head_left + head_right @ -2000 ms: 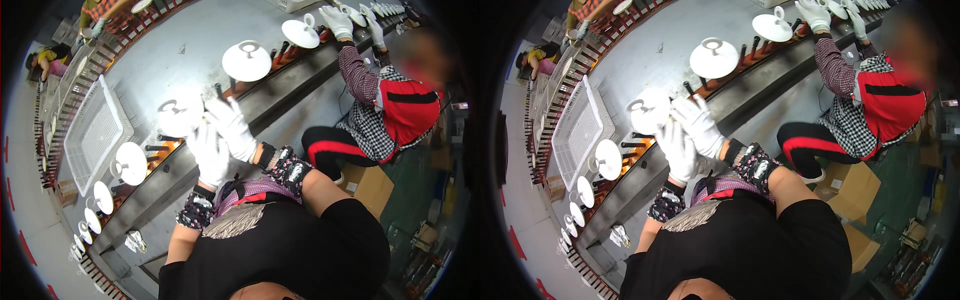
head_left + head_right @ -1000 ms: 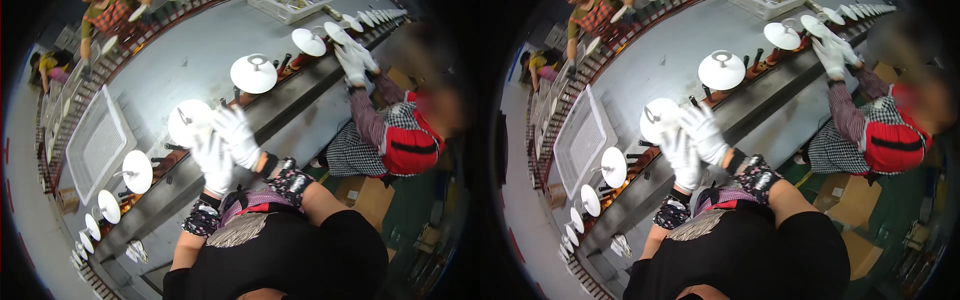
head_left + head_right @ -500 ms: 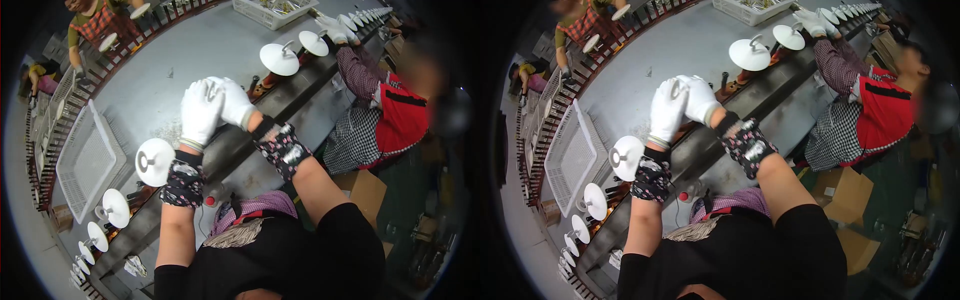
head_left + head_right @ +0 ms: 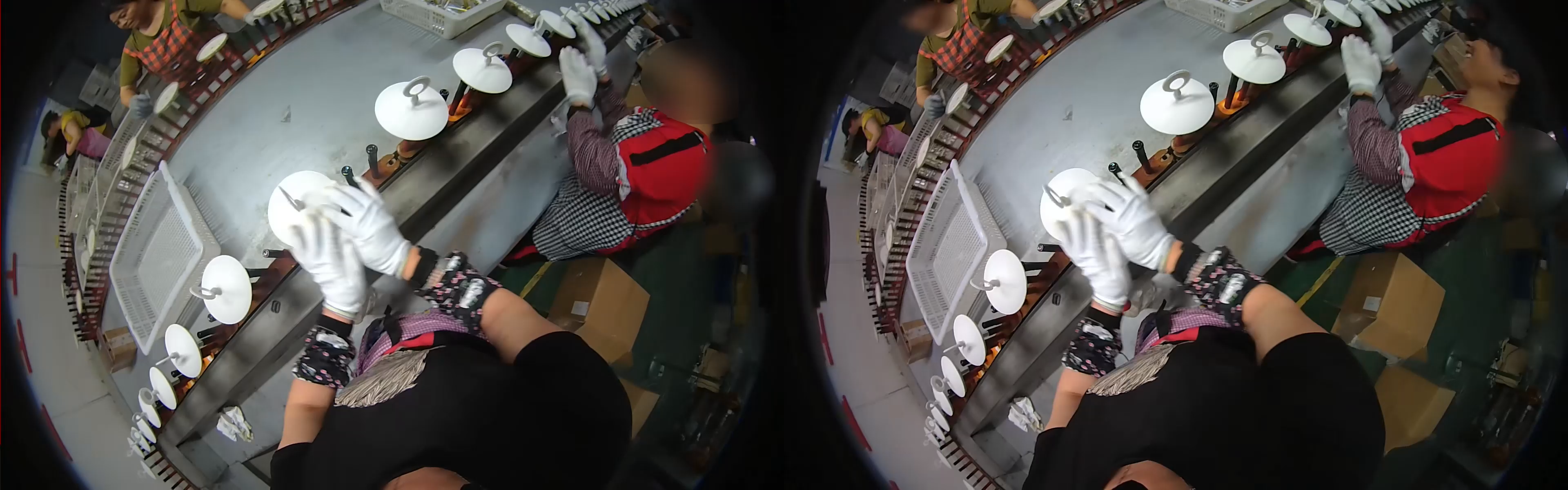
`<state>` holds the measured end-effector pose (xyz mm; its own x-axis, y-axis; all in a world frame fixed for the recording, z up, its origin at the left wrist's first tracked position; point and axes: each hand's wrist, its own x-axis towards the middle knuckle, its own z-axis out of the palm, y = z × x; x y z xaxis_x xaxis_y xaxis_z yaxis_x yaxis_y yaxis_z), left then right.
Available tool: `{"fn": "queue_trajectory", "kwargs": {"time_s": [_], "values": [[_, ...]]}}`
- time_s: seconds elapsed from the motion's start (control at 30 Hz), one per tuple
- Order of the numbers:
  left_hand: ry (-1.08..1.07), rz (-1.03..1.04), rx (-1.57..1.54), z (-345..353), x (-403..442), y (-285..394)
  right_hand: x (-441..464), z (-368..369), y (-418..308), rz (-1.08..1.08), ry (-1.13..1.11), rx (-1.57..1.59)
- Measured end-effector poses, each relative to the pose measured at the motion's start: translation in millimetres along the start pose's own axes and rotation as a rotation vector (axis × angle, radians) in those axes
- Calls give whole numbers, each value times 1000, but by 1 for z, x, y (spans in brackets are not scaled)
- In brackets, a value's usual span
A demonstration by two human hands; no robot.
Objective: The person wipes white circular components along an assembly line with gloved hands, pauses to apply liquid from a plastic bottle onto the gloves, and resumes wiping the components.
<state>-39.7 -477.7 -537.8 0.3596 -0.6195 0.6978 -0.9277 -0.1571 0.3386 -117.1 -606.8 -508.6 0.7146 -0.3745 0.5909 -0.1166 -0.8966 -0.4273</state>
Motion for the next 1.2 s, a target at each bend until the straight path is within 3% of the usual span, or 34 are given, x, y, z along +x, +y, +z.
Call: {"fn": "queue_trajectory", "kwargs": {"time_s": [0.03, 0.1, 0.17, 0.23, 0.37, 0.43, 0.57, 0.67, 0.73, 0.77, 0.83, 0.97, 1.03, 1.07, 1.17, 1.2], "values": [[-42, 56, 8, 7, -17, 2, -14, 3, 9, 14, -57, -62], [-220, 40, -399, 4, -1, 43, -24, -11, 36, 129, 68, -240], [-272, 111, -314, 12, 15, 54, -13, -28, 62, 325, 280, -229], [-174, 108, -304, 36, 46, 64, 18, -57, 86, 319, 391, -213], [-165, -18, -221, 98, 133, 55, 67, -45, 154, 216, 221, -478], [-153, 45, -186, 122, 170, 48, 81, -63, 167, 160, 86, -318], [-378, -283, -454, 131, 224, 54, 110, -86, 185, 126, -158, 15], [-193, -211, -351, 129, 208, 64, 107, -99, 173, 64, -140, 34], [-40, -128, -231, 131, 191, 71, 93, -109, 158, 104, 48, 151], [14, -95, -237, 124, 183, 76, 85, -116, 147, 23, 178, -25], [43, -93, -192, 121, 164, 94, 53, -99, 157, 37, 239, 27], [-65, 14, -58, 135, 89, 133, -9, -123, 160, 46, -1, -35], [-196, 57, -342, 125, 85, 172, -30, -135, 177, 93, 65, -304], [-228, 37, -399, 131, 90, 183, -36, -134, 194, 214, 136, -268], [-169, 15, -301, 152, 140, 197, 9, -166, 218, 312, 409, -286], [-168, -43, -324, 165, 163, 196, 23, -165, 237, 264, 340, -280]]}}
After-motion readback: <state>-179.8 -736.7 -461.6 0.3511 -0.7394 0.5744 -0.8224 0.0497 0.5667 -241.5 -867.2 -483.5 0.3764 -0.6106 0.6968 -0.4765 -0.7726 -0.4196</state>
